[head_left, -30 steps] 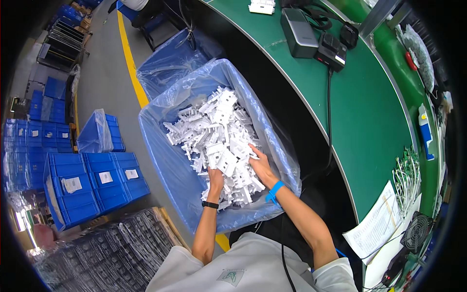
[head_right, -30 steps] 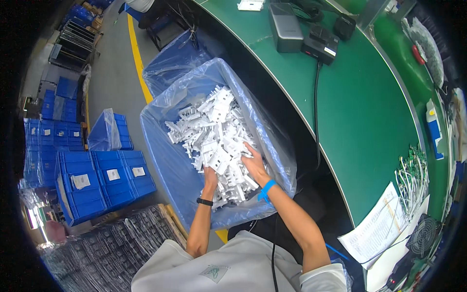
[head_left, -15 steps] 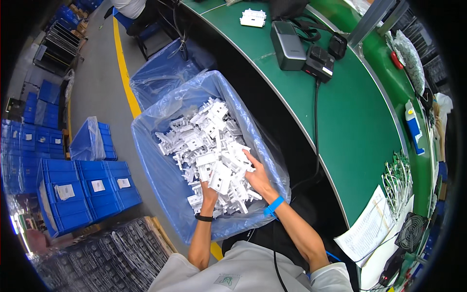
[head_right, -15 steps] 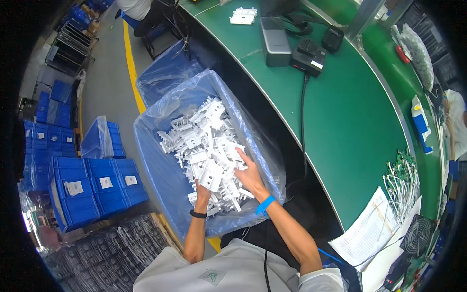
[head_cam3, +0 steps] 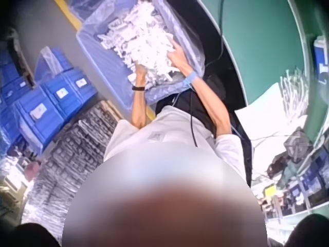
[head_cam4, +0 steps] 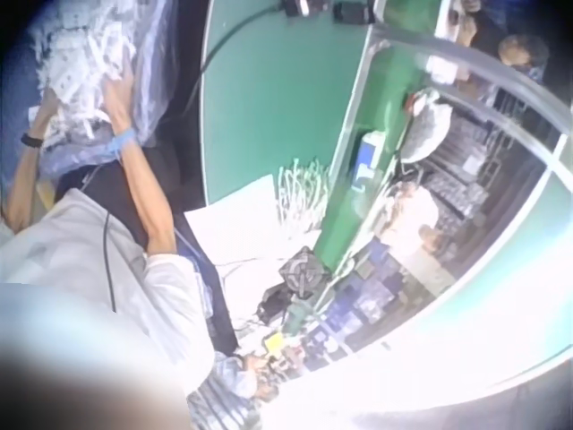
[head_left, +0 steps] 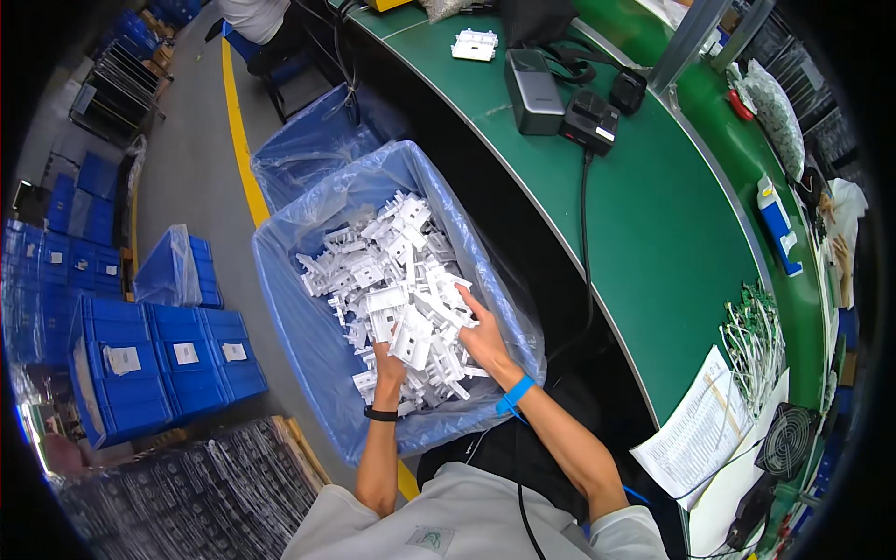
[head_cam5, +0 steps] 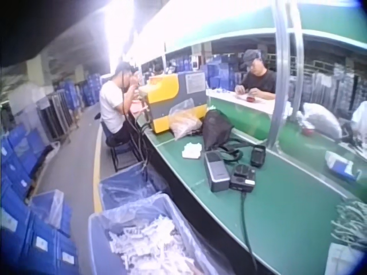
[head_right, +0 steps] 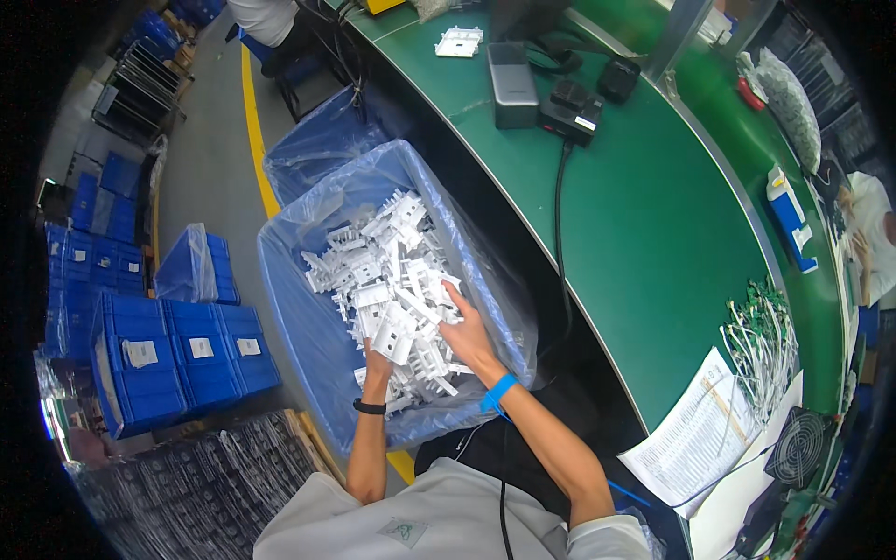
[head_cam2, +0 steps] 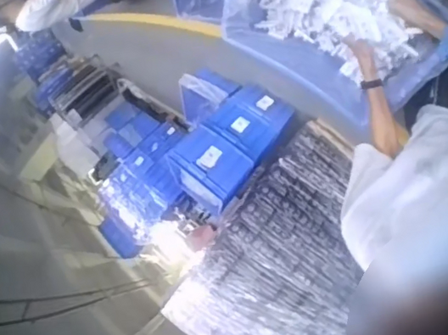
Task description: Soldering wires onto small electronic components at an assembly line station.
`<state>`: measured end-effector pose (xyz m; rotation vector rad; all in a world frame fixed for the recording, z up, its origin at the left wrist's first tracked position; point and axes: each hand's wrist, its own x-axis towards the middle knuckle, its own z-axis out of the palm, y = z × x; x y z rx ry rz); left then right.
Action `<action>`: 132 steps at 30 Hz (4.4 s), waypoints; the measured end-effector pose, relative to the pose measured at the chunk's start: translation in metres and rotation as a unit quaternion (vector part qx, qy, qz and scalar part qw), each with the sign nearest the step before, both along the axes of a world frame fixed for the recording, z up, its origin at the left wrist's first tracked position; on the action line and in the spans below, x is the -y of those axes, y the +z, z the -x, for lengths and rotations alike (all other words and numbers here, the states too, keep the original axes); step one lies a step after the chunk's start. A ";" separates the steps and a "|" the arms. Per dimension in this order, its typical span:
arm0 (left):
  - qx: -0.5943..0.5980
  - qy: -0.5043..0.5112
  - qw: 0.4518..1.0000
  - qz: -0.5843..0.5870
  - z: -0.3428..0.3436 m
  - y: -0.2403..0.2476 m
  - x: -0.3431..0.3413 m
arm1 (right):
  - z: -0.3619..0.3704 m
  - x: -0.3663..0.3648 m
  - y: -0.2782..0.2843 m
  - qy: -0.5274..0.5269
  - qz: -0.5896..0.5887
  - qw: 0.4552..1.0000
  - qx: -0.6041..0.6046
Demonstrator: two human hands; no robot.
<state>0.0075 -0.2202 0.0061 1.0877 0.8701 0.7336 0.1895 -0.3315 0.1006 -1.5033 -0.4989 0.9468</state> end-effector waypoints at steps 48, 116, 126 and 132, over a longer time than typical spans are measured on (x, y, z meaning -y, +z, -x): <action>0.232 -0.498 0.835 0.028 -0.459 0.272 0.064 | -0.265 0.164 0.229 -0.410 -0.063 0.866 0.278; -0.216 -0.105 0.815 -0.528 -0.305 0.268 0.175 | -0.155 0.210 0.234 -0.357 0.172 0.728 0.560; 0.013 -0.151 0.707 -0.690 -0.405 0.362 0.143 | -0.076 0.218 0.212 -0.123 0.283 0.746 0.589; -0.308 -0.357 0.590 -0.655 -0.574 0.344 0.124 | -0.081 0.226 0.205 -0.142 0.300 0.740 0.585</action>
